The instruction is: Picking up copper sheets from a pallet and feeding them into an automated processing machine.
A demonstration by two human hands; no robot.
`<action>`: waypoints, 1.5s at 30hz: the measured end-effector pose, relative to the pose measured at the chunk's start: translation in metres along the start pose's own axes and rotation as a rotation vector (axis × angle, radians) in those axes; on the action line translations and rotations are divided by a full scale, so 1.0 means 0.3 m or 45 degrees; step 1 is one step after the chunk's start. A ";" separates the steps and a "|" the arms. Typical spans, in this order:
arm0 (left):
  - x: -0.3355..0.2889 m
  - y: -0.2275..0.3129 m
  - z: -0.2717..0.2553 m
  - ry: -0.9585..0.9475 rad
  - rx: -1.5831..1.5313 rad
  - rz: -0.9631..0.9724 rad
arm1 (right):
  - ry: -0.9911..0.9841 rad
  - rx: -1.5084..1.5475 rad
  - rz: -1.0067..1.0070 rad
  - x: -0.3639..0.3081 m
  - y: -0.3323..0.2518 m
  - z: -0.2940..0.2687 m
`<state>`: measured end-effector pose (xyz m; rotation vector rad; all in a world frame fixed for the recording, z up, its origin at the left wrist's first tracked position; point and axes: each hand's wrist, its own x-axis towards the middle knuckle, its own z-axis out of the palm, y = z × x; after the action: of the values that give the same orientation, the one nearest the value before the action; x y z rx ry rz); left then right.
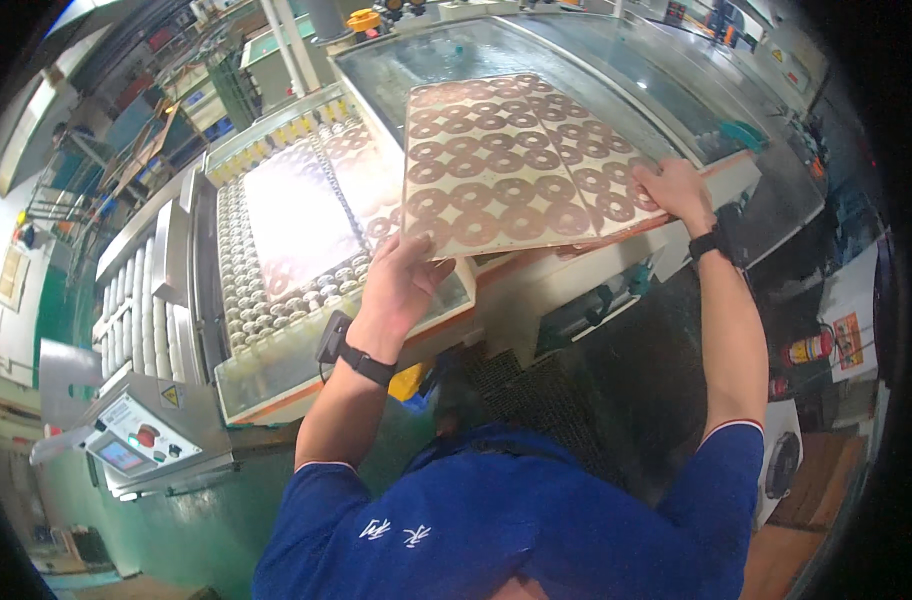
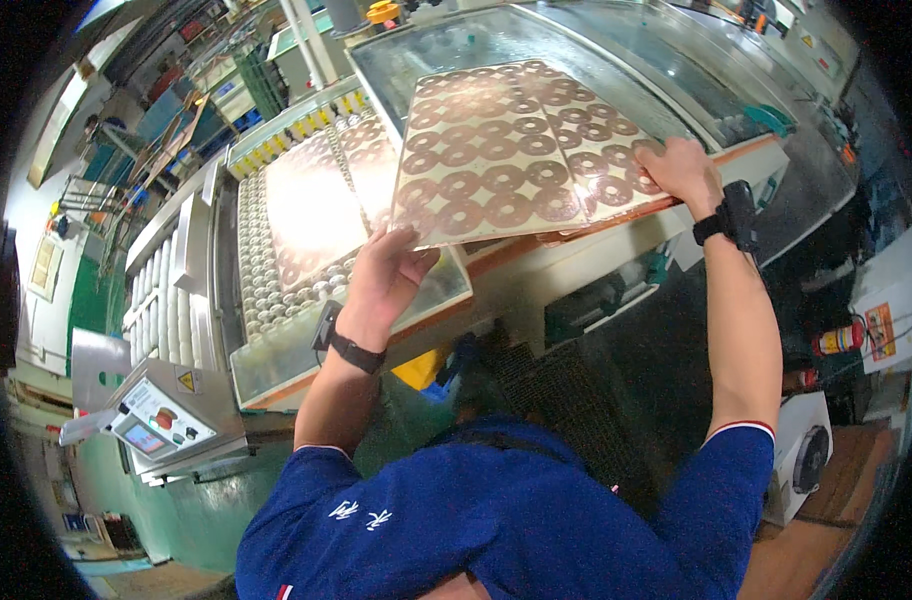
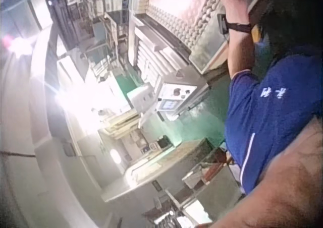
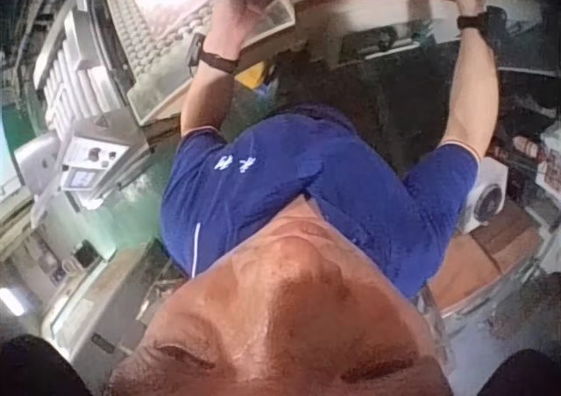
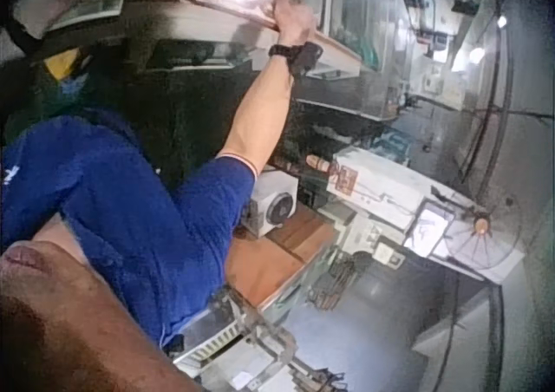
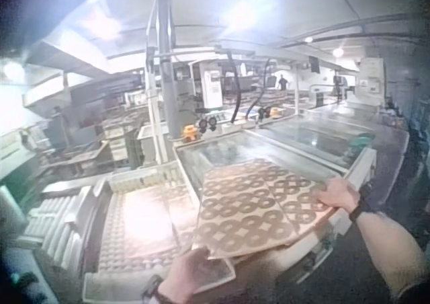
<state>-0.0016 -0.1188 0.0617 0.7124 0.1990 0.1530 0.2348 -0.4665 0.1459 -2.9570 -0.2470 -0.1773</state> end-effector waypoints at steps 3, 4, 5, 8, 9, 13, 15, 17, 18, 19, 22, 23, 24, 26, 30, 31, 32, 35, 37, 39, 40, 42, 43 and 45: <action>0.013 -0.003 -0.020 -0.013 0.000 0.016 | -0.121 0.053 -0.026 -0.011 -0.031 -0.025; 0.016 -0.008 -0.031 -0.007 -0.014 0.017 | -0.050 0.082 0.004 -0.023 -0.045 -0.020; 0.016 -0.010 -0.038 -0.002 -0.028 0.019 | -0.005 0.065 -0.016 -0.019 -0.047 -0.007; 0.017 0.000 -0.020 -0.039 0.009 0.000 | 0.076 0.025 -0.038 -0.003 -0.026 0.013; 0.016 0.001 -0.027 -0.037 0.024 -0.011 | 0.062 0.051 -0.027 -0.008 -0.036 0.013; 0.002 0.005 -0.033 0.001 0.073 -0.052 | -0.001 0.064 0.007 -0.040 -0.081 -0.011; -0.001 0.010 -0.040 -0.012 0.102 -0.082 | 0.013 0.002 0.006 -0.039 -0.077 -0.012; -0.002 0.028 -0.053 -0.056 0.125 -0.091 | -0.072 0.070 0.027 -0.046 -0.099 -0.027; -0.002 0.035 -0.062 -0.074 0.139 -0.099 | -0.096 0.106 0.024 -0.039 -0.088 -0.020; -0.001 0.041 -0.071 -0.092 0.152 -0.107 | -0.121 0.142 0.021 -0.032 -0.073 -0.012; 0.016 0.076 -0.106 -0.006 0.146 -0.080 | -0.048 0.144 -0.030 -0.004 -0.011 0.035; 0.055 0.086 -0.165 0.074 0.407 0.041 | -0.075 0.193 -0.030 0.004 0.005 0.046; 0.117 0.100 -0.271 0.154 0.668 0.167 | -0.035 0.189 -0.042 0.013 0.014 0.058; 0.190 0.169 -0.398 0.357 1.226 0.247 | 0.046 0.181 -0.038 0.020 0.050 0.086; 0.298 0.327 -0.885 0.639 2.141 0.211 | 0.091 0.137 -0.066 0.016 0.001 0.075; 0.306 0.340 -0.966 0.702 2.289 0.128 | 0.112 0.101 -0.070 0.006 -0.006 0.073; 0.313 0.344 -1.022 0.721 2.380 0.110 | 0.134 0.063 -0.076 0.001 -0.008 0.070; 0.306 0.352 -1.136 0.705 2.541 0.183 | 0.048 0.062 -0.050 0.014 -0.010 0.065; 0.315 0.324 -1.116 0.697 2.593 0.207 | 0.085 0.039 -0.050 0.021 0.029 0.085; 0.326 0.312 -1.091 0.698 2.588 0.218 | 0.089 0.041 -0.044 0.019 0.036 0.092; 0.321 0.314 -1.081 0.701 2.616 0.211 | 0.074 0.053 -0.034 0.014 0.024 0.085; 0.322 0.313 -1.055 0.694 2.670 0.202 | 0.092 0.057 -0.029 0.009 0.027 0.086; 0.330 0.310 -1.040 0.689 2.659 0.170 | 0.124 0.048 -0.033 0.009 0.040 0.095; 0.331 0.315 -1.034 0.702 2.638 0.106 | 0.126 0.069 -0.027 0.011 0.039 0.093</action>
<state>0.0160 0.1683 -0.1179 2.7432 0.8975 0.1847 0.2430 -0.4723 0.1173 -2.8829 -0.2657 -0.3142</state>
